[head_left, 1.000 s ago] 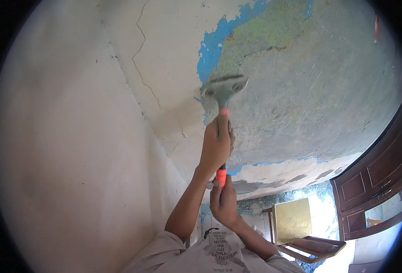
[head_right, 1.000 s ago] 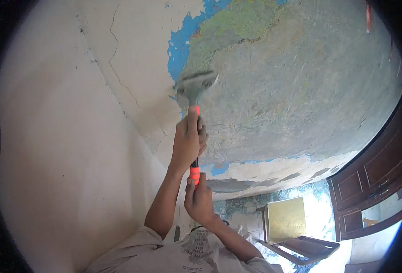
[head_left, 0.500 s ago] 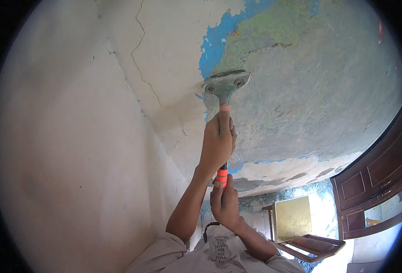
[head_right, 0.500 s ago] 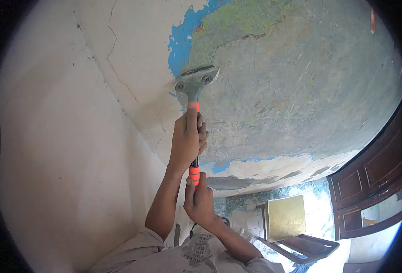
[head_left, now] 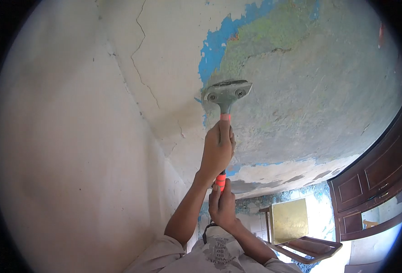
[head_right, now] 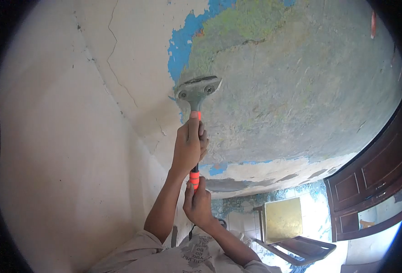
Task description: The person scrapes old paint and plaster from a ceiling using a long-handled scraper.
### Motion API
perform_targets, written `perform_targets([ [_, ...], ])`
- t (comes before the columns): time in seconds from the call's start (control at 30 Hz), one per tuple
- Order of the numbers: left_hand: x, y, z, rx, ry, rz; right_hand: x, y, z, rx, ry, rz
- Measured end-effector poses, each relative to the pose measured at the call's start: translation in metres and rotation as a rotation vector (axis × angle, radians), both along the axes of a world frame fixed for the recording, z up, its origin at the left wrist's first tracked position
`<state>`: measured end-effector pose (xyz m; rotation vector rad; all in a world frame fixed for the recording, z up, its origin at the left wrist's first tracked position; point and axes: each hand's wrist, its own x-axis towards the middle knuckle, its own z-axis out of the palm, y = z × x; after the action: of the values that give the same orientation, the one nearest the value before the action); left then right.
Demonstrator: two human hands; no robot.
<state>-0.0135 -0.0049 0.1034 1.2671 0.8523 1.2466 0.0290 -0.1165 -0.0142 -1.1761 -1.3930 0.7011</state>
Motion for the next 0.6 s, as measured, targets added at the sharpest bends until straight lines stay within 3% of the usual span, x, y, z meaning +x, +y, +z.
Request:
perform_targets([
  [0.17,0.004,0.004,0.021,0.063,0.021,0.005,0.005,0.007,0.028,-0.083,0.047,0.025],
  [0.37,-0.002,0.0,0.0,0.019,-0.007,-0.008,0.0,-0.001,-0.002,0.028,-0.017,-0.013],
  [0.47,0.0,0.0,0.014,-0.017,-0.04,-0.033,0.004,-0.001,0.021,-0.053,0.019,0.025],
  [0.6,-0.003,-0.002,0.002,-0.031,-0.033,-0.006,-0.002,0.0,0.007,-0.022,-0.001,0.006],
])
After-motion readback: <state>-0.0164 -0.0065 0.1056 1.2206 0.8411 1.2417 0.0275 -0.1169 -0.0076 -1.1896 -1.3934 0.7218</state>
